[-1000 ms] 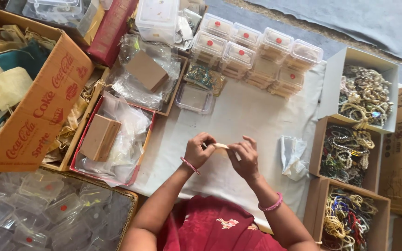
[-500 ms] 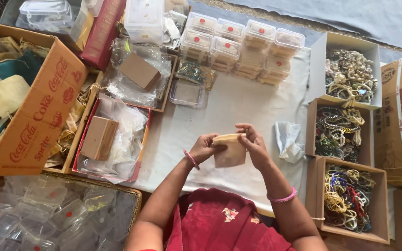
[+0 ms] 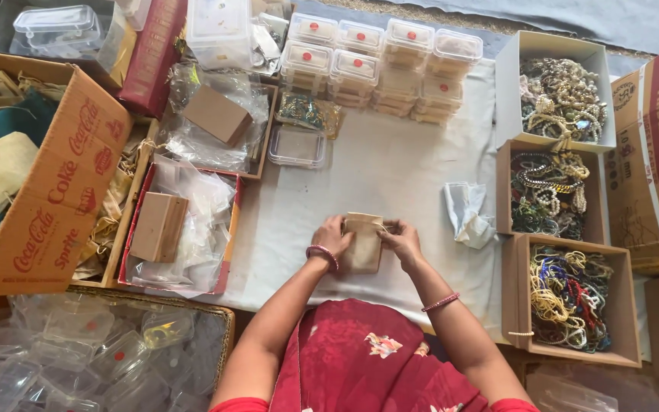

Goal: The person picks up necklaces from boxes, wipes them with a cloth, and places them into small plastic bags. They then put the bags into small cloth pouches and finally into clear plastic containers, stacking them on the table.

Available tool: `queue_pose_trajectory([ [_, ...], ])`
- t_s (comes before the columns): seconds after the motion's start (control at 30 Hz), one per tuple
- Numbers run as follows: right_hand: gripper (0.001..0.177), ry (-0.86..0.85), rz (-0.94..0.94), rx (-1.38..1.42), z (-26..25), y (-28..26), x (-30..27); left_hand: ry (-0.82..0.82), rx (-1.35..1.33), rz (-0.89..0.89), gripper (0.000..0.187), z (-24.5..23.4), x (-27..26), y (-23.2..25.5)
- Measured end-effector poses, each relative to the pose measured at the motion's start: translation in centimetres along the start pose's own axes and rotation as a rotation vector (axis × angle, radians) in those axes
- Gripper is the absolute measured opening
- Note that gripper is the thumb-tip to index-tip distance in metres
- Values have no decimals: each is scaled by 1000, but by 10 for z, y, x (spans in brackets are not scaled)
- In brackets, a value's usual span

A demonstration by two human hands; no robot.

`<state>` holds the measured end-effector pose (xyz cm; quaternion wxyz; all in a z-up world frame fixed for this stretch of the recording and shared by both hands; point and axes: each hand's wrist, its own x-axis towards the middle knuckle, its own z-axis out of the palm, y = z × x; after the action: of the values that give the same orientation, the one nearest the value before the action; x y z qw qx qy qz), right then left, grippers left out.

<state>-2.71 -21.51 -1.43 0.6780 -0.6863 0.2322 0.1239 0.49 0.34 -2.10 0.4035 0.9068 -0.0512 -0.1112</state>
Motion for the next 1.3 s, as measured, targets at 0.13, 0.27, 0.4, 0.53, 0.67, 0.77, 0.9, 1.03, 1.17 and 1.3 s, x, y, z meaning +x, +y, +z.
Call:
queue_pose_trajectory([
  [0.13,22,166,-108,-295,7,-17,-8,183,22,37,32,-13,0,5],
  [0.27,19,9,-448,-587,18,-31,-18,105,-38,79,18,-5,5,-5],
  [0.4,17,9,-595,-789,20,-11,3,17,-235,128,20,16,18,-20],
  [0.53,12,58,-524,-842,26,-14,8,-10,-53,121,26,-1,18,4],
  [0.67,42,238,-586,-934,35,-34,1,7,154,-30,42,-28,13,40],
  [0.77,64,228,-582,-862,31,-27,16,0,169,-143,61,-42,16,49],
  [0.9,66,17,-166,-749,29,-43,18,-72,154,-124,72,-31,31,26],
  [1.03,41,-83,-100,-817,26,-54,13,-147,-23,-85,79,-21,41,2],
  [1.17,30,-64,-132,-757,24,-52,10,-207,-251,-139,66,-18,41,-3],
  [1.3,29,-55,-169,-754,25,-46,11,-133,28,-121,43,-16,38,6],
])
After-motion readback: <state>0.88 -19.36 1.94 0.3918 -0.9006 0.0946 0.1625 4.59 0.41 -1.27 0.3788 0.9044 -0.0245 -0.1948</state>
